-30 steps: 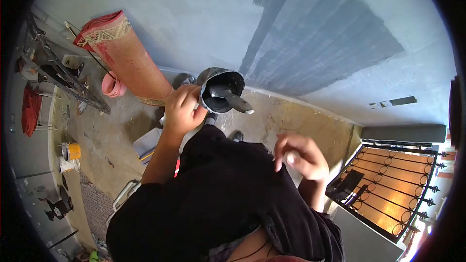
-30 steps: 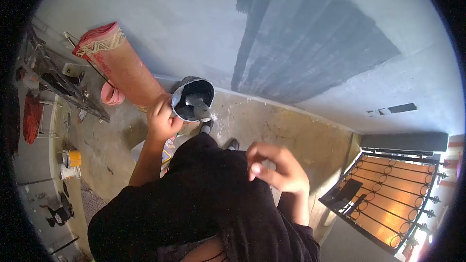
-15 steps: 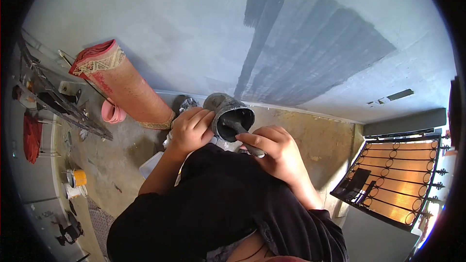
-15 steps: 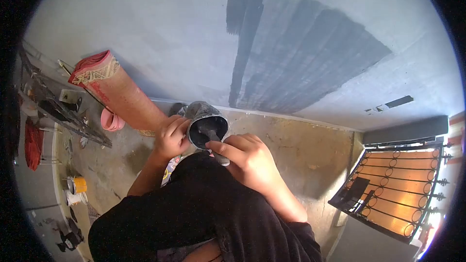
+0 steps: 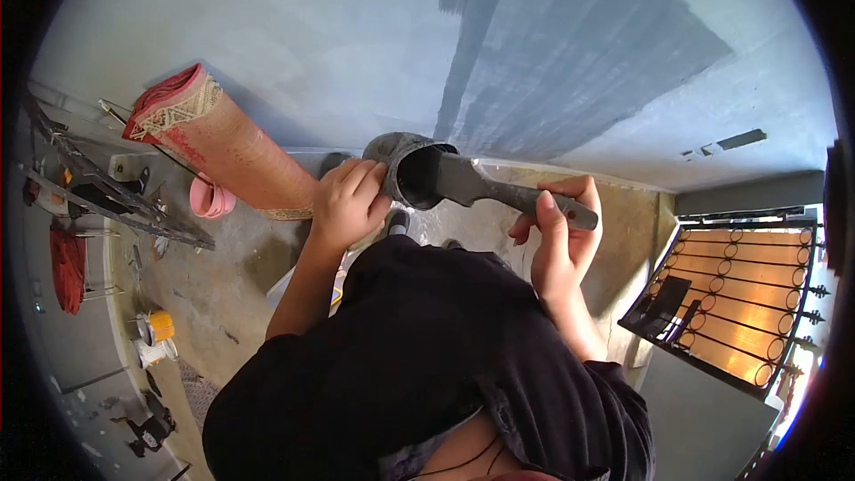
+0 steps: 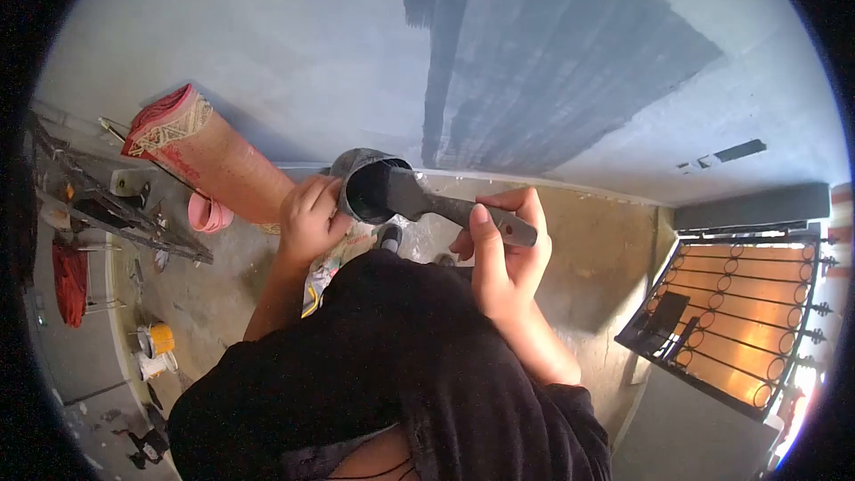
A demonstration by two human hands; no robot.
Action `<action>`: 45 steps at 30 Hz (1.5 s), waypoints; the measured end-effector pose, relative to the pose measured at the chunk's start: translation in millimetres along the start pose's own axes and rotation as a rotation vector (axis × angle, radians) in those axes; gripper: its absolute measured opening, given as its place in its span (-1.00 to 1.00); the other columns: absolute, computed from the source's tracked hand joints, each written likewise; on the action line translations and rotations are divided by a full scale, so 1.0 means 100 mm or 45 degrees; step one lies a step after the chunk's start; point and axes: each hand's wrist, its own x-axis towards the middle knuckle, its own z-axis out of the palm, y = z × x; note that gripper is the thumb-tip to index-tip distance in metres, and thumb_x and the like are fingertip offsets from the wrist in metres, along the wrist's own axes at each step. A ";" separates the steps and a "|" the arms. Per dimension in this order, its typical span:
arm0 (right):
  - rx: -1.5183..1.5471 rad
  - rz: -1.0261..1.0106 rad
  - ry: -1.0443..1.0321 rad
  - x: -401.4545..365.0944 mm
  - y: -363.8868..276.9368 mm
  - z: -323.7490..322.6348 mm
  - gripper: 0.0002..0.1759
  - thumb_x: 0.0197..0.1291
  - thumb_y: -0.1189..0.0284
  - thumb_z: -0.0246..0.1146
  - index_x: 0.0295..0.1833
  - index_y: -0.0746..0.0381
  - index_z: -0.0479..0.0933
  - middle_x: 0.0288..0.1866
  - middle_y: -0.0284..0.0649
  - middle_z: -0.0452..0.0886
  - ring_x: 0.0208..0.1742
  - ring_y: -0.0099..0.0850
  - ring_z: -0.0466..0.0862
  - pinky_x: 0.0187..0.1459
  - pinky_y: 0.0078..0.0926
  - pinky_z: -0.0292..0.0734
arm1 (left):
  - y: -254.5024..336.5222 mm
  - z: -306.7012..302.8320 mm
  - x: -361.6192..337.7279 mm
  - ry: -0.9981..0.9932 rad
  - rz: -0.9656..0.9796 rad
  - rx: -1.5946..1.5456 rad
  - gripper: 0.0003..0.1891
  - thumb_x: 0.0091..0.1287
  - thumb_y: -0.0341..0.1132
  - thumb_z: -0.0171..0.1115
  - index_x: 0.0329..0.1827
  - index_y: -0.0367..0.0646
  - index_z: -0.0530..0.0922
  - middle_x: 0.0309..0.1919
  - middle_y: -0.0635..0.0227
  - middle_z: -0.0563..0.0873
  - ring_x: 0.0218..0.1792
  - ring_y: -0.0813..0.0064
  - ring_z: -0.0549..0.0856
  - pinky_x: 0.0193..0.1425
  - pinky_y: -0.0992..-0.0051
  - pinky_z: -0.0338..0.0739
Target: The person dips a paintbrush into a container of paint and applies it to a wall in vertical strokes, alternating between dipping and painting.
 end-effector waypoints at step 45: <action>-0.375 -0.104 -0.343 -0.11 -0.23 -0.59 -0.77 0.30 0.42 0.39 -0.31 0.35 0.57 -0.51 -0.26 0.61 -0.48 -0.54 0.59 -0.35 -0.57 0.45 | 0.44 0.11 -0.23 0.014 0.041 0.188 -0.62 0.01 -0.31 0.39 -0.06 -0.23 0.68 -0.15 0.28 0.72 -0.11 0.23 0.71 -0.07 0.26 0.66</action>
